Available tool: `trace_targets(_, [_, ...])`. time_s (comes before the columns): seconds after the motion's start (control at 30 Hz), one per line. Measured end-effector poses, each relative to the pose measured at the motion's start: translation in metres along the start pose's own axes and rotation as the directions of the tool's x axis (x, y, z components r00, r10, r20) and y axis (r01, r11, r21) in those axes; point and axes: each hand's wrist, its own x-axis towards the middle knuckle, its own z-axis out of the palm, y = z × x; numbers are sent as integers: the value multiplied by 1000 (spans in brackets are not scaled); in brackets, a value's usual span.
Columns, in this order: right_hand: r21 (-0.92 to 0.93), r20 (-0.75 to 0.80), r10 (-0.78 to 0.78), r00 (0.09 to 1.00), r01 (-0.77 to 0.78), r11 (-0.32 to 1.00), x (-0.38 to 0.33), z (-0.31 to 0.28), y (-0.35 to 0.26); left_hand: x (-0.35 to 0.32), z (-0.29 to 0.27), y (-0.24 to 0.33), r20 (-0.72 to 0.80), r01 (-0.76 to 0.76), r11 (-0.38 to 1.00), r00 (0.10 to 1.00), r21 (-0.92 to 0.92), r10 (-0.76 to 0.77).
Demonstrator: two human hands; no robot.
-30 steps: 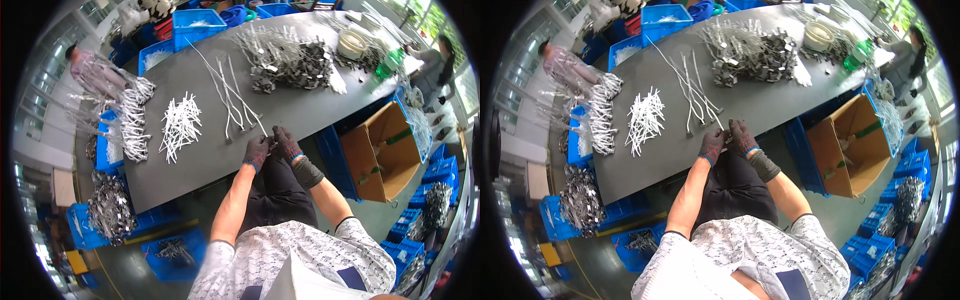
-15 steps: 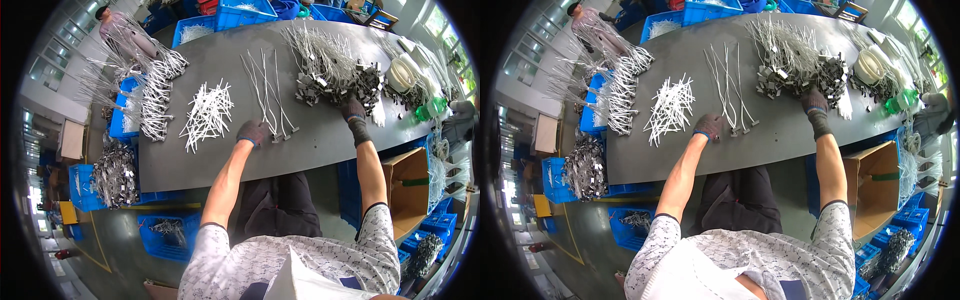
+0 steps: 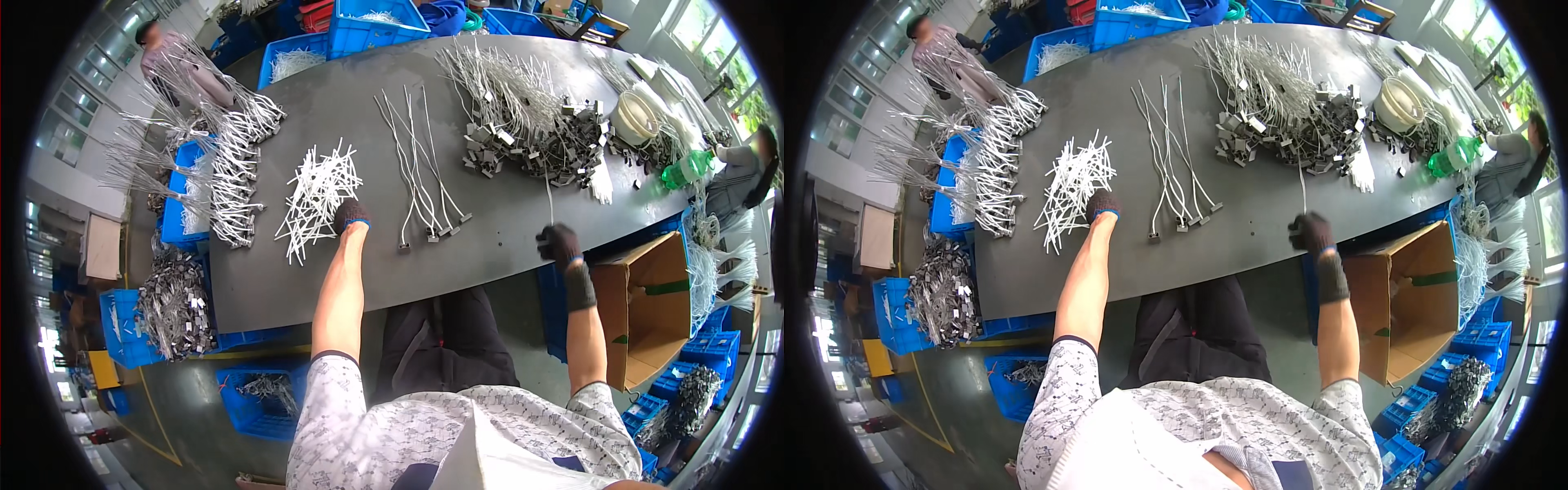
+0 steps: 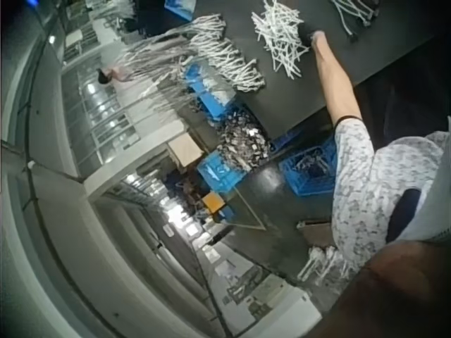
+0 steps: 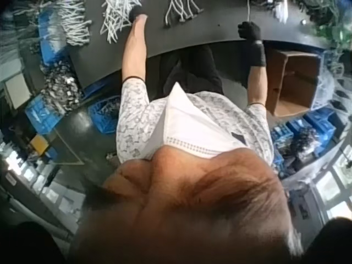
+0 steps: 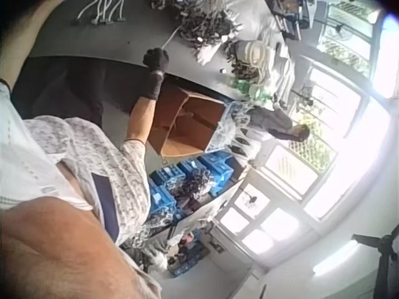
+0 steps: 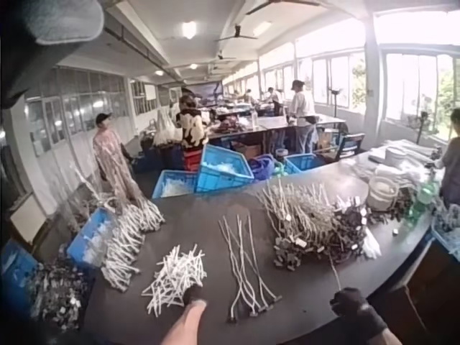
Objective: Sorting and bundling thin metal wires into organized groups on a factory workbench.
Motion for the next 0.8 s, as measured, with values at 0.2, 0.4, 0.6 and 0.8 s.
trace_targets(0.2, [-190,-141,312,940,-335,923,-177,19,95,-31,36,-51,477,465,420,875,-779,-84])
trace_targets(0.4, [-896,382,635,671,101,432,-355,-5,245,-134,3,-8,581,599,-394,794,-697,179])
trace_targets(0.6, [-605,73,18,997,30,795,-304,57,163,-215,-32,102,428,568,-454,820,-686,379])
trace_targets(0.8, [-767,184,-7,983,148,625,-254,65,99,-241,-93,147,91,112,-534,994,-838,66])
